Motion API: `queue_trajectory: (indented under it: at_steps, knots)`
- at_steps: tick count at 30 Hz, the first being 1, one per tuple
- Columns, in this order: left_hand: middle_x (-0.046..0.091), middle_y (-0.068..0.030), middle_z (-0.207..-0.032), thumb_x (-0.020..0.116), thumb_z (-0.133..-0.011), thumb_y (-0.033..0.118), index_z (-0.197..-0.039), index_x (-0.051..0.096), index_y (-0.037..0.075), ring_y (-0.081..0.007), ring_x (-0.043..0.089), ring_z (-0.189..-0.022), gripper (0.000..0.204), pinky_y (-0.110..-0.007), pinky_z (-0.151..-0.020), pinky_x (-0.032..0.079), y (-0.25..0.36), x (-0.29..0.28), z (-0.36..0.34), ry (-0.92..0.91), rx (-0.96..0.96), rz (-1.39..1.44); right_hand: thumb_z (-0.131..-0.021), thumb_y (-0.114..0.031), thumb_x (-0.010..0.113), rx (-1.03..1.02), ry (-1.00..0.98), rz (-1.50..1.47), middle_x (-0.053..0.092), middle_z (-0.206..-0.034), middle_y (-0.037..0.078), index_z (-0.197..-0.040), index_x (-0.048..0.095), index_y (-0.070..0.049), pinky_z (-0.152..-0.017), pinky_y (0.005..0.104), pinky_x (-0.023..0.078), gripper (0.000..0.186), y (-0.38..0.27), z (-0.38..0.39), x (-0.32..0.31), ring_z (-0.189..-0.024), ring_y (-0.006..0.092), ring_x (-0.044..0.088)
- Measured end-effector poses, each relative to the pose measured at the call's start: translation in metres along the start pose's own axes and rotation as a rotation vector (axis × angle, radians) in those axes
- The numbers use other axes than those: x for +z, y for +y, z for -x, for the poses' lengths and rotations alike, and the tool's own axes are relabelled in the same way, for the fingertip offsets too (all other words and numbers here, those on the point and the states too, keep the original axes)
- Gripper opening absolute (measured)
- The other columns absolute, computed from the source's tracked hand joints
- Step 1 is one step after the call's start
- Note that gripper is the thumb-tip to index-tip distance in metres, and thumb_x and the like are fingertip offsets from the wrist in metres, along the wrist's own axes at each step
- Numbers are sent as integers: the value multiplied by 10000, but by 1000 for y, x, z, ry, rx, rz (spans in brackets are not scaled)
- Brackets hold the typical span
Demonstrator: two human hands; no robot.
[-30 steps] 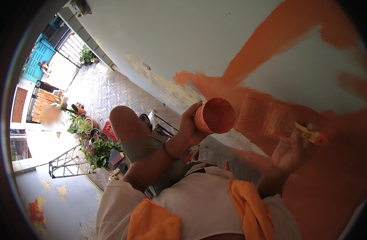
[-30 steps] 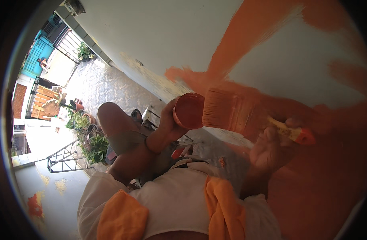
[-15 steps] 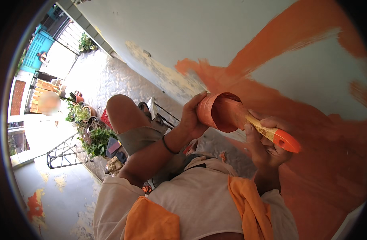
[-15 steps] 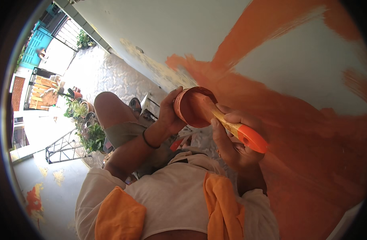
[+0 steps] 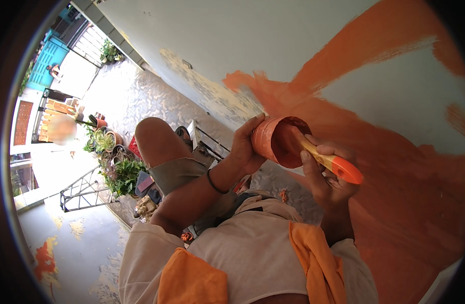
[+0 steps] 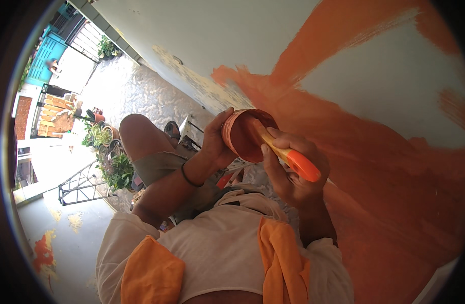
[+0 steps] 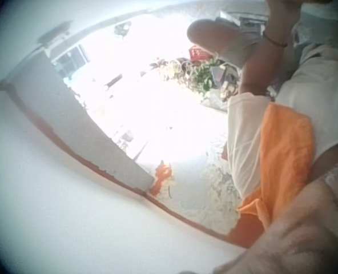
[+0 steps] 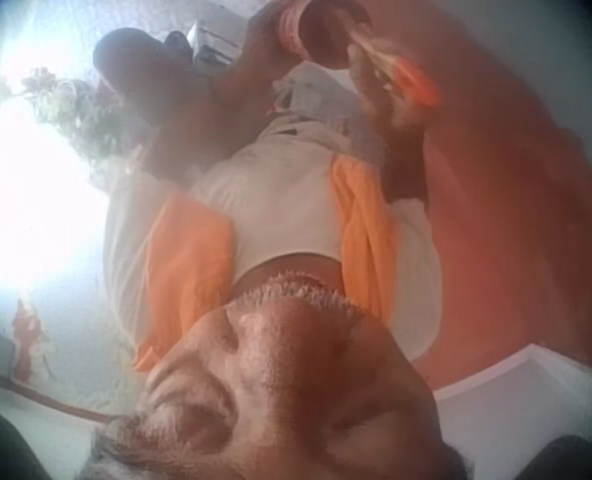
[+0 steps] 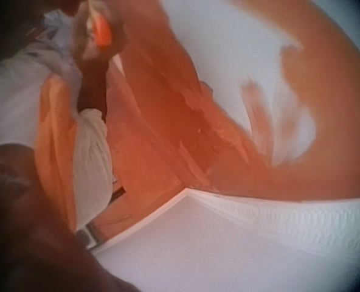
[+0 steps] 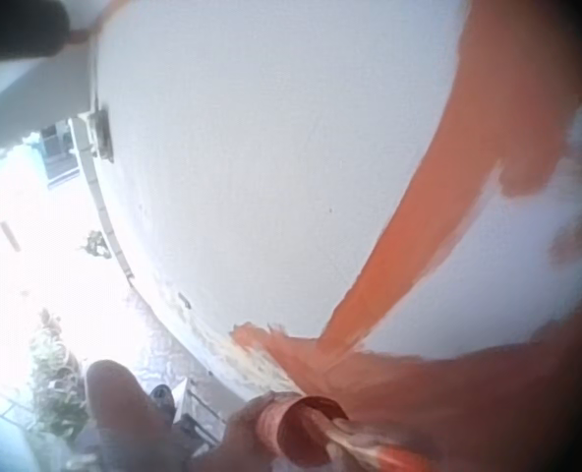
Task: The person paints a white ceiling with orange paint using a brush and a small container. They repeatedly dip the brush into the container and apply paint in broad strokes across the ceiling surface.
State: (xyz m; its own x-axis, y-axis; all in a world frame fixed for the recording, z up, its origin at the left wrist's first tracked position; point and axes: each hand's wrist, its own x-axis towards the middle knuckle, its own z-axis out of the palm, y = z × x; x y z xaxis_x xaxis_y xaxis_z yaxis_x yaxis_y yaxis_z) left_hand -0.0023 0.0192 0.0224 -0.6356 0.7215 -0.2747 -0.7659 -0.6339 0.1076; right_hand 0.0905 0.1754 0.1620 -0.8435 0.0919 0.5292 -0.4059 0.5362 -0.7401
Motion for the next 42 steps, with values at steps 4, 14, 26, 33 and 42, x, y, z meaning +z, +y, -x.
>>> queue_trajectory:
  at_steps: [4,14,26,33,42]
  knots:
    - [750,-173,-1280,556,-1075,435,-1309,669,0,-294,732,-1159,507,-470,-1079,559,0,-2,0,-21,-1,-2,-898,65,812,-10,-19,8,751,-1032,131,-1140,621,-17,-869,350,636,319,4,0,1,-1052,290,797]
    - [730,-179,-1320,543,-1081,450,-1348,654,-9,-310,705,-1215,543,-491,-1115,528,1,3,2,3,9,-5,-882,171,752,82,187,-198,715,-1053,186,-1154,614,38,-965,410,657,333,-9,6,-16,-1092,327,770]
    - [725,-165,-1327,535,-1086,443,-1372,643,2,-316,697,-1223,537,-506,-1119,520,-1,-8,-3,-13,-22,62,-888,134,752,44,294,-268,751,-1097,226,-1187,622,7,-796,322,645,350,-6,-7,-24,-994,281,779]
    - [761,-112,-1231,540,-1094,410,-1256,688,55,-243,734,-1129,418,-448,-1025,580,3,13,3,46,-9,-5,-912,44,791,157,305,-414,749,-1127,258,-1180,617,-51,-544,243,539,333,9,-6,-37,-789,150,705]
    - [736,-120,-1307,519,-1092,456,-1339,665,60,-273,711,-1195,489,-481,-1065,558,5,17,8,44,-47,1,-963,-32,777,361,429,-733,745,-971,184,-1120,590,-96,-478,287,535,252,17,-4,-35,-633,188,703]
